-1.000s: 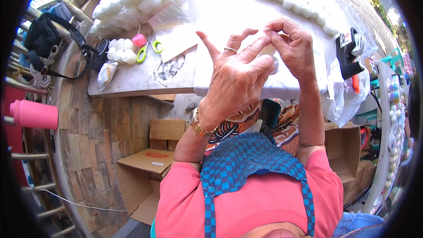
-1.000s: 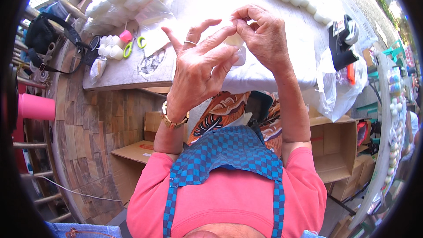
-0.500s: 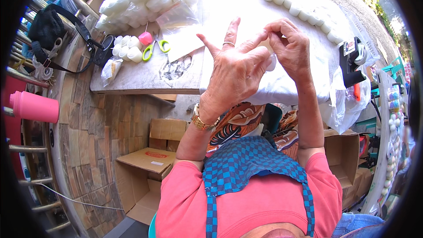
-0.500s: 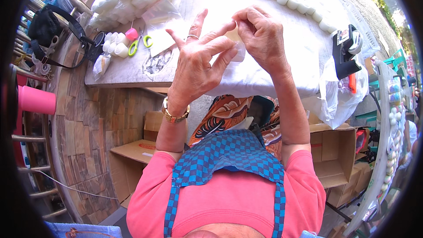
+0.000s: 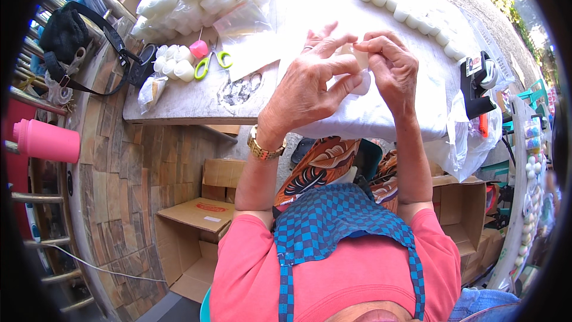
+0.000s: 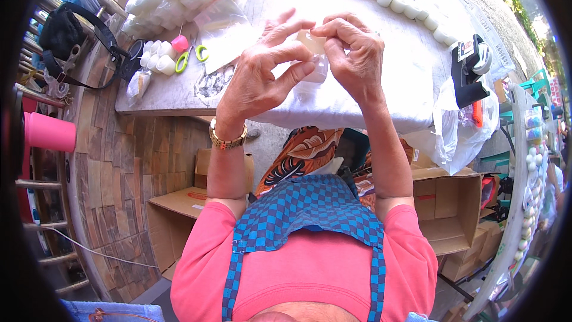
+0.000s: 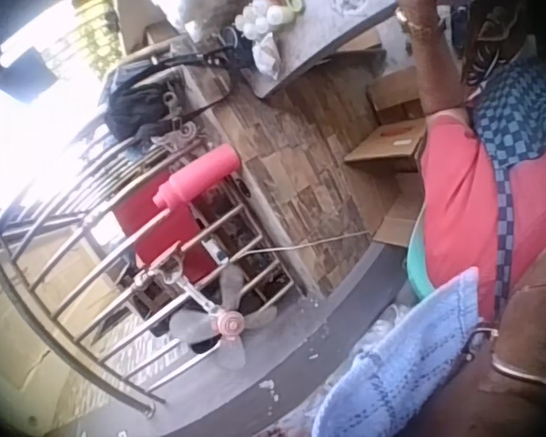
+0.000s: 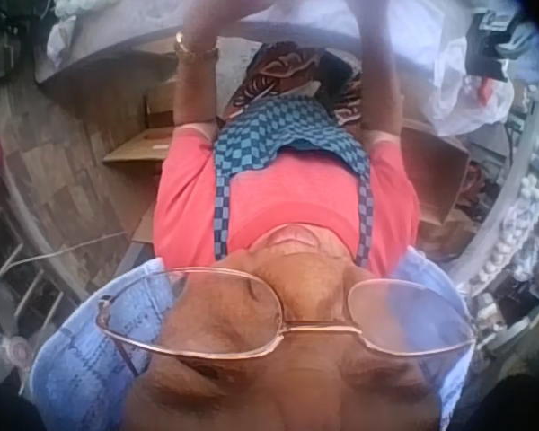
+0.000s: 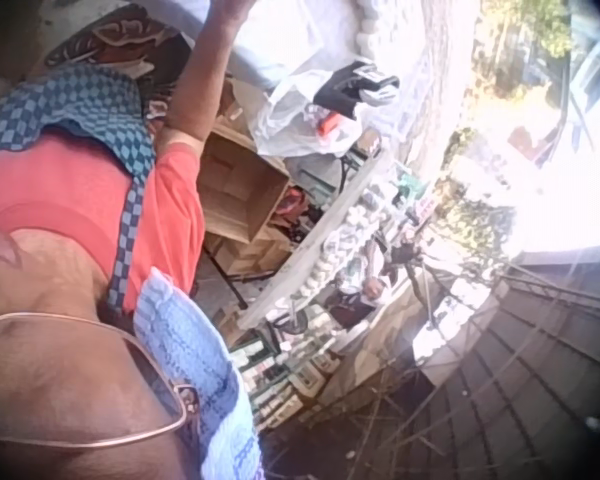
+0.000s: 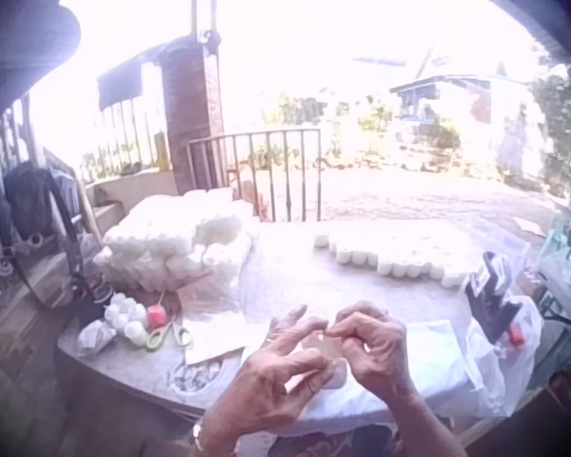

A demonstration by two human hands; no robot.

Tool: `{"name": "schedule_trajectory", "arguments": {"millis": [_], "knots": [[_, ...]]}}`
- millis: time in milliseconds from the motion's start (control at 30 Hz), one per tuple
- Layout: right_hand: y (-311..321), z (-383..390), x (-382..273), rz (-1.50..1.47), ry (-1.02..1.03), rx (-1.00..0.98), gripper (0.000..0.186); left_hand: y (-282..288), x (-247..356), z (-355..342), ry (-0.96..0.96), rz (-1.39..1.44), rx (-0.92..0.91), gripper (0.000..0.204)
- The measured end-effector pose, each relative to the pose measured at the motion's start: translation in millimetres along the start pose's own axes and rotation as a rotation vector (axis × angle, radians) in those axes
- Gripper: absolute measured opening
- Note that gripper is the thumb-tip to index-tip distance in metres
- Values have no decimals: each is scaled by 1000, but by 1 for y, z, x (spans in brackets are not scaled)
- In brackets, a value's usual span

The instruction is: The person wraps small white cylindrical candles individually in clear plastic bags at an outdoor table. They pick up each candle, place it in a bag, seal the bag, and set it aside. The process is repeated continuously throughout the clip.

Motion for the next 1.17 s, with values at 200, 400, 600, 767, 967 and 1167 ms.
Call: {"name": "schedule_trajectory", "arguments": {"millis": [200,400,600,767,967,1167], "knots": [[-2,8,-1,-76,-76,-141,21,6,-1,3,-6,110,63,8],[-11,18,3,-262,-125,-352,29,13,-7,5,-15,107,103,7],[-10,19,-5,-172,-93,-307,23,14,-9,8,43,151,139,7],[-10,20,-9,-133,-119,-251,18,14,-7,8,0,128,144,11],[-8,23,-8,-45,-51,-181,12,14,-10,10,0,196,162,43],[-8,21,-7,-63,-84,-207,12,7,-17,12,81,244,123,52]]}}
Point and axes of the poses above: each hand's wrist, its own z-axis away from the middle knuckle, its own y-axis out of the back of the hand, x = y × z, the point moved 7 cm from there along -z, towards the middle knuckle, and after that the axes turned 15 degrees about z, right-handed, at the moved point
